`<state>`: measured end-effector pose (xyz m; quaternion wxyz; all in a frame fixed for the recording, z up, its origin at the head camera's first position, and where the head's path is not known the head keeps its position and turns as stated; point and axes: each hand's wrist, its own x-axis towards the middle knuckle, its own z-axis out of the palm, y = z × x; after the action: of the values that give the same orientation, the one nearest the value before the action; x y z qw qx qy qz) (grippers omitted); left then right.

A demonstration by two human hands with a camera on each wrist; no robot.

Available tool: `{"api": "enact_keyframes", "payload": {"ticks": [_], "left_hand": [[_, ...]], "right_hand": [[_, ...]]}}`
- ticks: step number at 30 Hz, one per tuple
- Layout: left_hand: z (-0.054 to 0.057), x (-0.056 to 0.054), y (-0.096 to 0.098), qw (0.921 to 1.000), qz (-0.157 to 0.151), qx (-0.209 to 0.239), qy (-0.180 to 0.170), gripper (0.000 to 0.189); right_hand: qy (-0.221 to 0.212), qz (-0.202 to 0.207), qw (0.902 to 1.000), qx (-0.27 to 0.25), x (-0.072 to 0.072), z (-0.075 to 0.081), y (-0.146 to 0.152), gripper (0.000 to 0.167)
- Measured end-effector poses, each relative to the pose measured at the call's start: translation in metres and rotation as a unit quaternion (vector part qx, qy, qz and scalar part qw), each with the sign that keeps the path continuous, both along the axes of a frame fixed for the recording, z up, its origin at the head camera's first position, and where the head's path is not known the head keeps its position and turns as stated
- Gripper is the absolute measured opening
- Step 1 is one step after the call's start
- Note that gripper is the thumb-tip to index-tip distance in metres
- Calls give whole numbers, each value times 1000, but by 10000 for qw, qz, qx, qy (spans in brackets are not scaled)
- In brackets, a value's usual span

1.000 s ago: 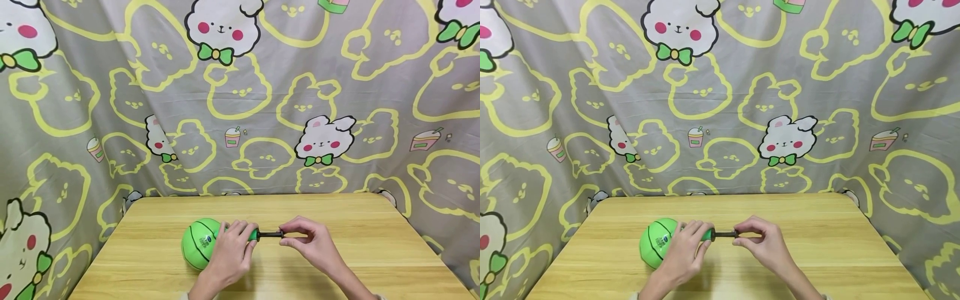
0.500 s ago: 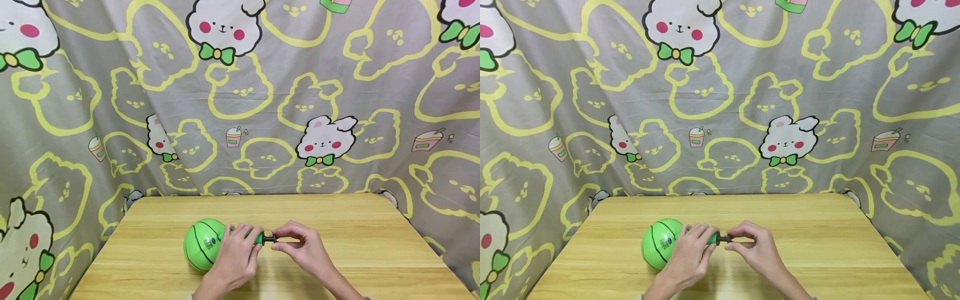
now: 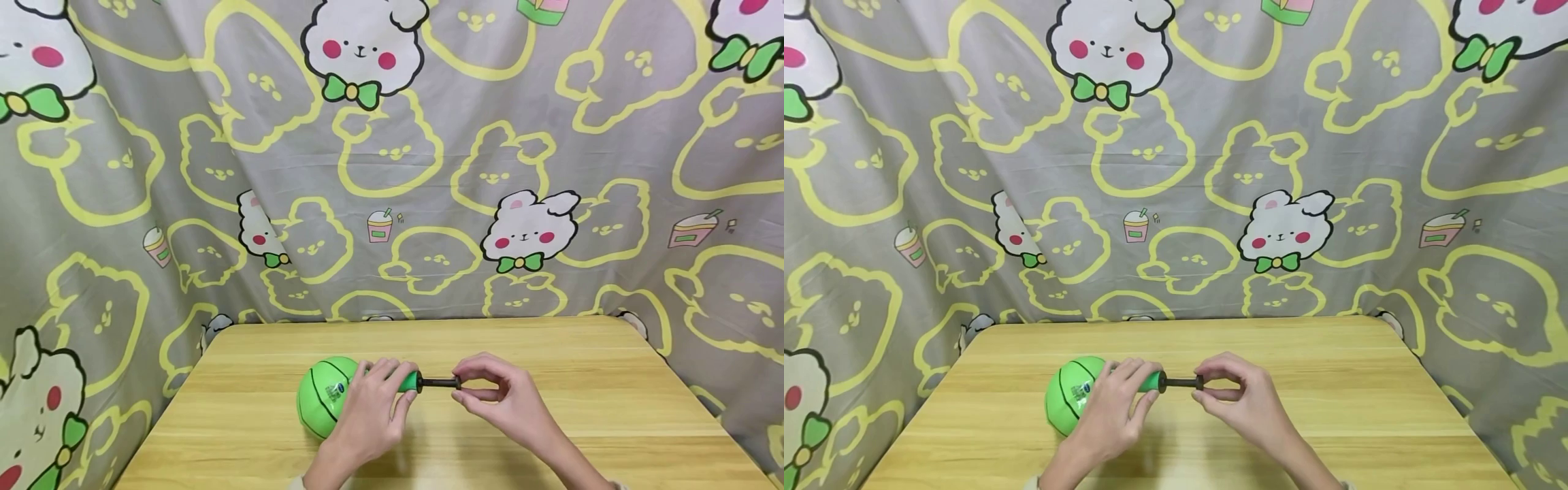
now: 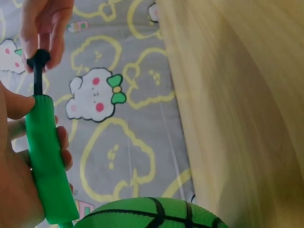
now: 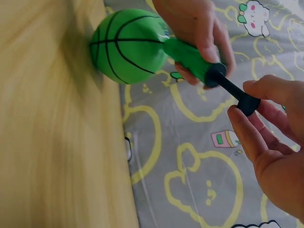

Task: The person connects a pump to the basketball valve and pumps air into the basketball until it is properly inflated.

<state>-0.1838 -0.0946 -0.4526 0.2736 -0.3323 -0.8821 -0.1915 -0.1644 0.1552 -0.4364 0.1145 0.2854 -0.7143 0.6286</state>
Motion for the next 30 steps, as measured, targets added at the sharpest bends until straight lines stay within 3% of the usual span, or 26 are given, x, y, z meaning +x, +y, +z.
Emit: {"api": "enact_keyframes", "payload": {"ticks": [13, 22, 30], "left_hand": [[7, -7, -15, 9996, 151, 230, -102, 27], [5, -9, -15, 9995, 133, 271, 18, 27], [6, -7, -12, 9997, 151, 192, 64, 29]], "right_hand": [[30, -235, 9996, 120, -1, 16, 29, 32], [-184, -102, 9998, 16, -2, 18, 34, 33], [-85, -154, 9997, -154, -4, 15, 32, 32]]}}
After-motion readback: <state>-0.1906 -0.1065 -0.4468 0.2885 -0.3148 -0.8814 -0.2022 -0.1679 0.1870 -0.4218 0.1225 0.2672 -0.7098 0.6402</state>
